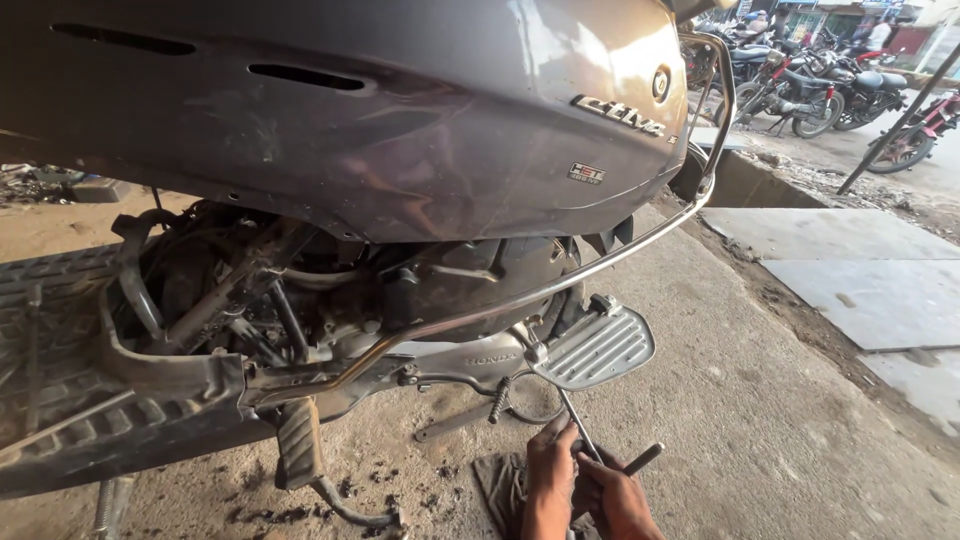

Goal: Repairing and maintaining the engine/transmission side components of a scooter.

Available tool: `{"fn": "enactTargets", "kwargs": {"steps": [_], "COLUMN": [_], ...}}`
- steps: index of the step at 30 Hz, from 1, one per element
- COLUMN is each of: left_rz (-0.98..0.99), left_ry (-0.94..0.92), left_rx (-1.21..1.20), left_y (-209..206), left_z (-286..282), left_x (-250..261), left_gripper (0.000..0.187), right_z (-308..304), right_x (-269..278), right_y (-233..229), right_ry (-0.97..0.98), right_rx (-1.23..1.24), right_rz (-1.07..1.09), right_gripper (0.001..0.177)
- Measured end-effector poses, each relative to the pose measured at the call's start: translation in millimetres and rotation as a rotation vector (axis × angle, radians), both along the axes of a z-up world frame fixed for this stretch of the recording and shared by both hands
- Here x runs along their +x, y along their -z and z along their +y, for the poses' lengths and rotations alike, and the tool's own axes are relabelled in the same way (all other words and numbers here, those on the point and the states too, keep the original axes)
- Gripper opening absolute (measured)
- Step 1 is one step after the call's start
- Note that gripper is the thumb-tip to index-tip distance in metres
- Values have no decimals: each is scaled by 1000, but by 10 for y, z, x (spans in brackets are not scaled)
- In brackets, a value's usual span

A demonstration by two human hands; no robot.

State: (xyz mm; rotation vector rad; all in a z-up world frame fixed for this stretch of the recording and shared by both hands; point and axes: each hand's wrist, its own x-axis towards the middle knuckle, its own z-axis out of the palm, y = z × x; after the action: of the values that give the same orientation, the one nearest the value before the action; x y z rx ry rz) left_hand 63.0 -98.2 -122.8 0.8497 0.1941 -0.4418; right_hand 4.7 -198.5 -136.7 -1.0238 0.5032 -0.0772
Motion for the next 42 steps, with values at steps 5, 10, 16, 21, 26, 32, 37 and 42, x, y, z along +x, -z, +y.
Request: {"fn": "enactTargets", "kwargs": {"steps": [5,10,16,21,26,32,37,42], "left_rz": [-32,-120,-103,-720,-1118,-665,-373,-49], "left_ry": [31,30,39,-344,156,198,-5,-215], "left_rx": [159,156,164,1069,1150,935,679,383], "left_y": [-123,-111,-412,-664,-1071,-504,57,350], "left_z": [80,86,154,-205,-442,-163,147,154], "left_x": [-60,-71,-203,-501,-737,-800,-907,-634], "left_gripper": [45,44,48,26,70,66,48,32], "right_z": [21,36,-100,408,-123,-447,-19,-95], "right_x": [-5,-25,80,-423,-413,-43,-258,-311], "right_y": [16,14,215,-677,-140,-404,-453,783], "right_ry": [-31,-51,-122,-226,-267,-294,-355,48], "right_rx": [25,18,270,36,-635,-1417,-1710,-1280], "right_rz": [-58,-80,-214,-307,-280,-210,226,-188], "right_gripper": [28,22,8,9,23,44,47,27]}}
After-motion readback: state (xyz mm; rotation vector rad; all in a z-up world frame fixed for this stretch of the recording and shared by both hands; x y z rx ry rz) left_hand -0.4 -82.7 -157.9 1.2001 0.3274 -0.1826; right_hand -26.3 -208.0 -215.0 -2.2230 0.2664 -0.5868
